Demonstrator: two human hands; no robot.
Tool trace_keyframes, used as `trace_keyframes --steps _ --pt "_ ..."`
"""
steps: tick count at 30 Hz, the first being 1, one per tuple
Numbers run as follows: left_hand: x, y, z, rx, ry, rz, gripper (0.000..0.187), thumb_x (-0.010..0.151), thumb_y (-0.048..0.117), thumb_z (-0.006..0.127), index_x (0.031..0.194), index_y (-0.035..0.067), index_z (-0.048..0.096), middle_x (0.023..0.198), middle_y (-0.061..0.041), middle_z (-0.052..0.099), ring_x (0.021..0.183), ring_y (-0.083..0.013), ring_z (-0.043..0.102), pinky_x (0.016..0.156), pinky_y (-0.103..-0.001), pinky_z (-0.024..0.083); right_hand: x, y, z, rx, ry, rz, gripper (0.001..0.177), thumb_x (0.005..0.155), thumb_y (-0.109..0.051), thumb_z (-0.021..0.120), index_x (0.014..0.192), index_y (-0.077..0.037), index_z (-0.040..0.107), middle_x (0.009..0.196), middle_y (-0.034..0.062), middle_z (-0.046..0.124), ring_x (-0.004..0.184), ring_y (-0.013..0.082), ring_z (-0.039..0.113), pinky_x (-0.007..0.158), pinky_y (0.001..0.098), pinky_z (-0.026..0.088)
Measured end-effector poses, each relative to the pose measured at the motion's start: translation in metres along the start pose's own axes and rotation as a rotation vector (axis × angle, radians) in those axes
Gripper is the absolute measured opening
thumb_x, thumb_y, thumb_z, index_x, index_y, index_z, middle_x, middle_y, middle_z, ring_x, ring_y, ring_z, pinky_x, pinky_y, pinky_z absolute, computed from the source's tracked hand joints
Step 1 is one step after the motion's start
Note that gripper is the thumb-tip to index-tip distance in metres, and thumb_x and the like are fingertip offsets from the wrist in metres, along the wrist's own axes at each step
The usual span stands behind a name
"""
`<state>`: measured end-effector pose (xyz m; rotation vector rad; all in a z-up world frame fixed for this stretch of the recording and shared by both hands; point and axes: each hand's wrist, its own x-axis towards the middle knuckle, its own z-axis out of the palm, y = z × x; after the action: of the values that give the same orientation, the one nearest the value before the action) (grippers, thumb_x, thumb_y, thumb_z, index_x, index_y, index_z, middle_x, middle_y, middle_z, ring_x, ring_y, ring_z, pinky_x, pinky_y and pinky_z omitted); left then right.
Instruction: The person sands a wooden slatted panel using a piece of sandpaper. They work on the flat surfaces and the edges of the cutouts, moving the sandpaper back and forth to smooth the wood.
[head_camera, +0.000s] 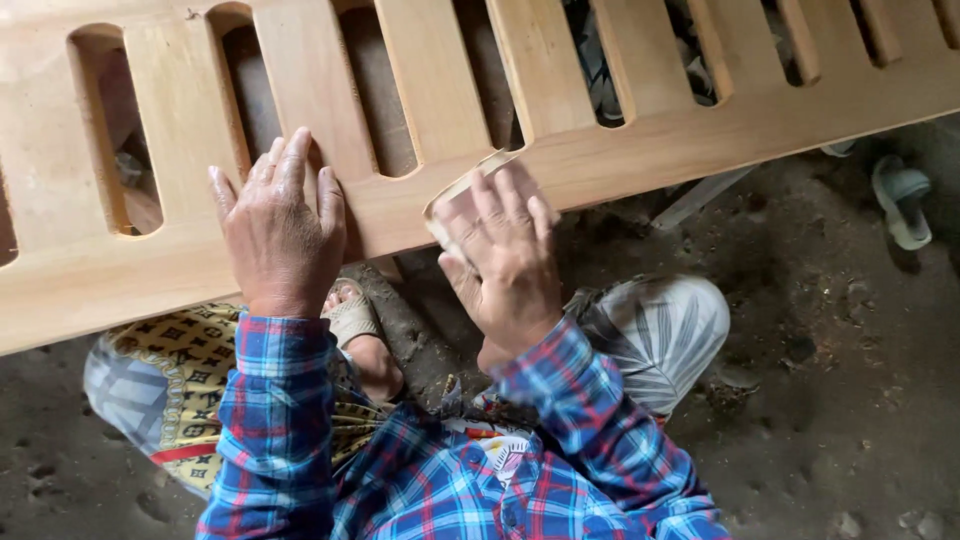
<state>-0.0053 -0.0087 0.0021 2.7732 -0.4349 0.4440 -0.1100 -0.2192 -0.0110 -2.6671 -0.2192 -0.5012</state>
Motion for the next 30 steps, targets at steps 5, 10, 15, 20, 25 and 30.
trace_keyframes --steps 5,10,15,20,25,30 --pt "-0.001 -0.004 0.002 -0.015 0.027 0.007 0.04 0.103 0.025 0.059 0.138 0.006 0.064 0.131 -0.019 0.07 0.117 -0.0336 0.065 0.108 -0.064 0.028 0.025 0.061 -0.049 0.096 0.062 -0.198 0.022 0.106 -0.021 0.049 0.115 -0.013 0.067 0.127 0.0153 0.058 0.124 0.0326 0.047 0.103 0.0479 0.031" --pt "-0.003 -0.003 0.002 -0.063 0.056 -0.008 0.039 0.101 0.024 0.061 0.136 0.006 0.065 0.132 -0.018 0.07 0.118 -0.0328 0.065 0.109 -0.066 0.026 -0.017 0.252 -0.074 -0.29 0.211 0.084 0.03 0.11 -0.002 0.06 0.135 -0.007 0.076 0.145 0.0219 0.06 0.131 0.0409 0.053 0.108 0.052 0.042" --pt "-0.002 0.001 0.0 -0.05 0.081 -0.012 0.039 0.1 0.024 0.061 0.133 0.005 0.067 0.126 -0.018 0.071 0.113 -0.0348 0.066 0.109 -0.065 0.028 0.0 0.202 -0.054 -0.481 0.239 0.09 0.032 0.098 0.002 0.061 0.127 0.002 0.074 0.134 0.0294 0.062 0.127 0.0546 0.048 0.105 0.0642 0.039" --pt "-0.003 0.002 0.002 -0.049 0.069 -0.007 0.039 0.1 0.024 0.062 0.134 0.006 0.066 0.128 -0.018 0.071 0.117 -0.0341 0.065 0.109 -0.066 0.027 0.011 -0.003 0.008 -0.23 0.168 -0.101 0.03 0.105 -0.019 0.062 0.134 -0.012 0.066 0.136 0.0164 0.06 0.127 0.0397 0.053 0.101 0.0577 0.04" --pt "-0.002 0.0 0.0 -0.066 0.056 -0.029 0.038 0.1 0.025 0.06 0.134 0.008 0.064 0.129 -0.019 0.069 0.115 -0.0346 0.065 0.109 -0.065 0.027 0.007 0.006 -0.009 -0.015 -0.138 -0.194 0.042 0.104 -0.032 0.054 0.144 -0.024 0.061 0.158 0.0102 0.046 0.152 0.0336 0.034 0.122 0.0519 0.02" --pt "-0.002 0.001 -0.002 -0.095 0.088 -0.023 0.035 0.097 0.022 0.063 0.13 0.009 0.065 0.126 -0.018 0.069 0.108 -0.0354 0.066 0.108 -0.065 0.029 -0.007 0.191 -0.061 -0.145 0.228 -0.029 0.031 0.102 0.011 0.06 0.128 0.003 0.075 0.133 0.0244 0.063 0.121 0.0415 0.06 0.102 0.0515 0.049"
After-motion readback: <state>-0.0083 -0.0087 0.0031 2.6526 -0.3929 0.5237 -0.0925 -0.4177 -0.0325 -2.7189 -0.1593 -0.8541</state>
